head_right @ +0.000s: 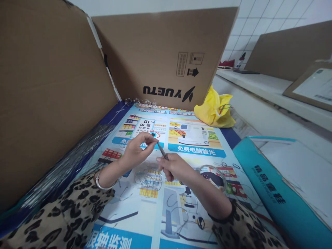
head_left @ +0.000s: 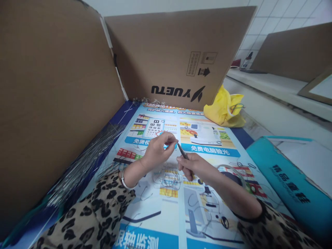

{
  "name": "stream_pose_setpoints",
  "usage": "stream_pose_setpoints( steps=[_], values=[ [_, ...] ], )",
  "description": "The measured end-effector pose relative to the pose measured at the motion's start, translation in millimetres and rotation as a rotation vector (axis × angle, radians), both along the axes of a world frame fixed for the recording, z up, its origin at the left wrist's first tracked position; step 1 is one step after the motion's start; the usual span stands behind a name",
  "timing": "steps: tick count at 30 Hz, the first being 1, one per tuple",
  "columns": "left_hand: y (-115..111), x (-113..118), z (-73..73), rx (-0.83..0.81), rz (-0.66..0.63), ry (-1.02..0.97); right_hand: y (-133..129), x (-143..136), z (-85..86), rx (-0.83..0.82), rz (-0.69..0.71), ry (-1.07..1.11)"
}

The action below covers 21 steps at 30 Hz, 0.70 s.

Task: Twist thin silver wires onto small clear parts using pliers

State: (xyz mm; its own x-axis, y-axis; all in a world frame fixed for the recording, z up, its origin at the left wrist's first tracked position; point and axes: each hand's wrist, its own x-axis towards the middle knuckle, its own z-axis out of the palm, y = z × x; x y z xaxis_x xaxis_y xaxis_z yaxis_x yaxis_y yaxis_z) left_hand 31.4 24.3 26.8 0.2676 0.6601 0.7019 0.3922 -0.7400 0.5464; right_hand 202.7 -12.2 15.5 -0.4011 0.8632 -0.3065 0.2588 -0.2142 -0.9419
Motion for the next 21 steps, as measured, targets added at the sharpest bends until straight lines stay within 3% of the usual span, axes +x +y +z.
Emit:
stream_pose_setpoints(
  steps=[10, 21],
  values=[
    [-1.5, 1.1, -1.9, -0.025, 0.021, -0.003, -3.6, -5.4, -3.4, -0.114, 0.005, 0.118],
    [-0.7, 4.0, -0.4, -0.234, 0.047, -0.113, -3.0, -7.6, -2.0, -0.094, -0.032, -0.007]
  ],
)
